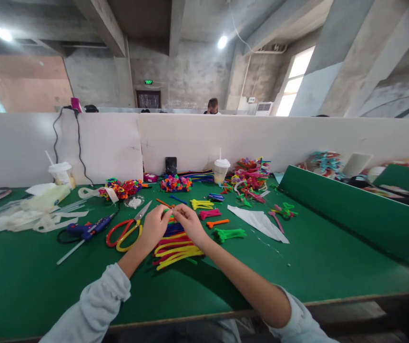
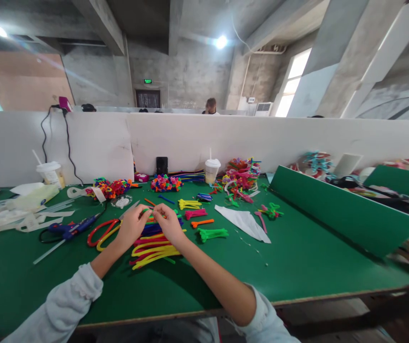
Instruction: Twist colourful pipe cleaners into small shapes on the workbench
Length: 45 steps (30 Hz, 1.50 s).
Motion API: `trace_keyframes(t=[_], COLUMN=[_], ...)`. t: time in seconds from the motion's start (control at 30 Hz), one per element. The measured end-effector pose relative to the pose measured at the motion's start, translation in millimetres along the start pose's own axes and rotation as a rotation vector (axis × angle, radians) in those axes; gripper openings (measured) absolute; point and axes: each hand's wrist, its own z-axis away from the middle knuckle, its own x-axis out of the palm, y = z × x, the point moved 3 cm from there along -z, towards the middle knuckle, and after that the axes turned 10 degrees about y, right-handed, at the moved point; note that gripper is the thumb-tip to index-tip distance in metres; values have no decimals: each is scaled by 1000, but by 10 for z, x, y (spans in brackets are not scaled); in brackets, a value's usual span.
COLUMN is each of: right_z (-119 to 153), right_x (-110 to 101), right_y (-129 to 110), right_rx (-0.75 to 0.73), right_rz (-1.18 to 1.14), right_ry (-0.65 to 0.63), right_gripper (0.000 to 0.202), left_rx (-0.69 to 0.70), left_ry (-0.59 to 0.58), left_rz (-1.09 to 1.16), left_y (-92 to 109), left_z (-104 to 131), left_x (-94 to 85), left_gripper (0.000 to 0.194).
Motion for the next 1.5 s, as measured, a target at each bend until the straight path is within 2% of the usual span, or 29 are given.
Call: trace_keyframes(t=[0.07, 0.13, 0.2, 0.27, 0.37, 0.5, 0.6, 0.7, 0.8, 0.87, 1.0, 1.07, 1.13, 1.23, 1.33, 1.4, 1.5], right_z=[6, -1, -13, -8, 19, 38, 40, 21, -6, -18, -25, -22, -24, -15, 8, 25, 47], right_x=[-13, -17, -11, 1, 5, 1, 13, 11, 1, -3, -20, -30, -28, -24, -40, -41, -23], right_y=[-17, 0, 57, 118, 158, 172, 197, 233, 246, 225, 97, 48, 56, 123, 153, 147, 129], right_rx=[-97, -72, 101, 342, 592, 692, 709, 664, 544, 409, 16, -77, 0, 322, 596, 692, 764], right_rz=[128, 118, -26, -205, -382, -485, -526, -491, -383, -237, 143, 241, 201, -61, -298, -386, -471], right_ry=[24, -4, -81, -183, -304, -338, -346, -319, -281, -262, -143, -87, -131, -266, -308, -325, -345], right_gripper=[11, 12, 14, 14, 14, 16, 18, 18, 18, 19, 17, 16, 19, 23, 19, 18, 17], left_rx=[-168, -214, -112, 65, 266, 412, 437, 342, 174, 47, -213, -267, -203, 57, 313, 403, 448], left_ry=[-105, -131, -70, -11, 10, 30, 31, 21, -28, -83, -182, -185, -138, -55, -33, -22, -16], left_rz=[142, 190, 117, 28, -26, -58, -60, -66, -61, -46, 84, 136, 110, 20, 10, 33, 52], left_y=[-48, -85, -95, -73, -37, -10, -4, -12, -18, -25, -70, -94, -102, -69, -18, 4, 17], left_z=[-1, -4, -9, -1, 26, 38, 32, 17, 2, -5, -4, -3, -7, -4, 20, 29, 28], left_x=[29, 37, 21, 9, 3, -31, -43, -30, -13, -8, -8, -8, -14, -23, -32, -52, -79], left_gripper=[24, 24, 20, 17, 17, 17, 17, 18, 17, 18, 21, 21, 19, 17, 15, 14, 13])
